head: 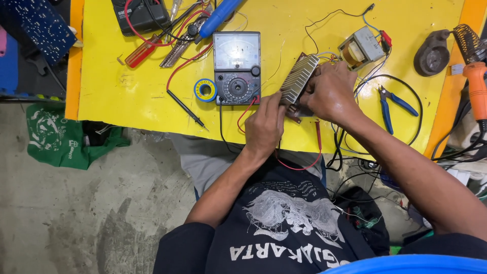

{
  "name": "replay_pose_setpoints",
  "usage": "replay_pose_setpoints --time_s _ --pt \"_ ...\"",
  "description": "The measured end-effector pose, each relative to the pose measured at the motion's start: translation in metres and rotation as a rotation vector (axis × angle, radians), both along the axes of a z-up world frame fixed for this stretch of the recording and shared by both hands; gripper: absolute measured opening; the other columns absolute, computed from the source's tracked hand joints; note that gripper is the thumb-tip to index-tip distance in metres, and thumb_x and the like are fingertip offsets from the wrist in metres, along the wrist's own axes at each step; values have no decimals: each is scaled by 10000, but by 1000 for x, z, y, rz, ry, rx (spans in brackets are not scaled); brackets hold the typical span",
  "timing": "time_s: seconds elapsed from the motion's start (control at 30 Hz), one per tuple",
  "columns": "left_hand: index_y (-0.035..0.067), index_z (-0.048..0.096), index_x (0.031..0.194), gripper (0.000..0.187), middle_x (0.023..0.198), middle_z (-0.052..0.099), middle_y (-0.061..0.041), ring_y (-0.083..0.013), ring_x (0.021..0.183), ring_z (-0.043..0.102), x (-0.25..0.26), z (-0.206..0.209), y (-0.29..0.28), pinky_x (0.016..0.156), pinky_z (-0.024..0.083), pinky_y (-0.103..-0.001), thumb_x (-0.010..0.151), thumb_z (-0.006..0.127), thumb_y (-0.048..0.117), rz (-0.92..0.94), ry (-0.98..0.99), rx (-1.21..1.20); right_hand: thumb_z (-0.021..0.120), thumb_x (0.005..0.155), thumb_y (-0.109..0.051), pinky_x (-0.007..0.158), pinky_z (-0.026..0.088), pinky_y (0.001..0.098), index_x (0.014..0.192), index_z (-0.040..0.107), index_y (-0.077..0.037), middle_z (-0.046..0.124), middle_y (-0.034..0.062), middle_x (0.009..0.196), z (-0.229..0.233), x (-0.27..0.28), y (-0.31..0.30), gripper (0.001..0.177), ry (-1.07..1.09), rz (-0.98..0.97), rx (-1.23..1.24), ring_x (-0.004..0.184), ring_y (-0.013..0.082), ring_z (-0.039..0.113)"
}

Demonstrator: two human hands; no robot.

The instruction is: The person works on a green circuit board, using a soldering iron to heat components and a multimeter to test connections. They also handle a metal heatsink, attaching a small component to it with pliers and wires.

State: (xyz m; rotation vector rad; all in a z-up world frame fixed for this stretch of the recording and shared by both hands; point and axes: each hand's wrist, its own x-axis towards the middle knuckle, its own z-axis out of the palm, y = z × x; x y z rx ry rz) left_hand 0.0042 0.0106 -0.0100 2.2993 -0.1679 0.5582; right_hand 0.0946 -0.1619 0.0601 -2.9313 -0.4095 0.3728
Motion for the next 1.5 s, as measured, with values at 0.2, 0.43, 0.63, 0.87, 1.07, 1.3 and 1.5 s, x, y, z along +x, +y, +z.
replay_pose_setpoints --time_s 0.2,0.43,0.63,0.87,1.07,1.3,1.5 --pt "69 649 1232 251 1008 619 -30 -236 898 750 -8 -7 -9 713 615 -292 1030 623 216 -23 -69 -36 781 781 -273 968 280 543 814 799 -61 628 158 1081 0 -9 5 215 22 -18 -85 1144 362 433" --pt "60 648 1215 242 991 608 -27 -242 896 741 -6 -2 -5 715 618 -313 1022 642 206 -34 -57 -84 774 775 -245 1032 237 570 856 815 -53 642 169 1168 5 -11 10 213 54 -8 -134 1202 356 410" --pt "49 652 1210 237 996 611 -39 -248 920 738 -6 -3 -5 736 620 -303 1019 644 189 -41 -52 -150 764 745 -203 1055 216 571 836 804 -13 646 165 1161 1 -12 12 214 35 -23 -138 1189 331 400" --pt "47 640 1231 249 1033 614 -55 -270 951 737 -7 3 -3 756 630 -335 1011 651 160 -28 -18 -166 717 775 -242 1072 208 589 875 793 -12 630 164 1202 6 -14 13 262 -20 0 -108 1221 346 407" --pt "-6 569 1299 337 1115 579 -141 -280 845 692 -12 34 4 647 626 -341 989 668 82 -48 0 -330 743 825 -167 1031 249 542 822 682 -79 632 80 1280 41 -40 -2 107 -316 34 214 1223 328 442" --pt "-19 699 1164 196 941 687 -102 -127 616 695 -48 64 -1 460 563 -227 1006 669 94 -314 415 -1069 732 896 -92 1055 394 413 903 743 -114 704 91 1285 59 -105 -7 26 -132 -27 837 1191 292 531" --pt "-63 712 1158 197 643 688 -173 -145 554 683 -60 68 -14 487 578 -237 979 678 13 -349 659 -1358 739 880 -47 1089 385 445 927 747 -97 672 121 1307 41 -123 -7 69 -203 -43 843 1252 324 514"
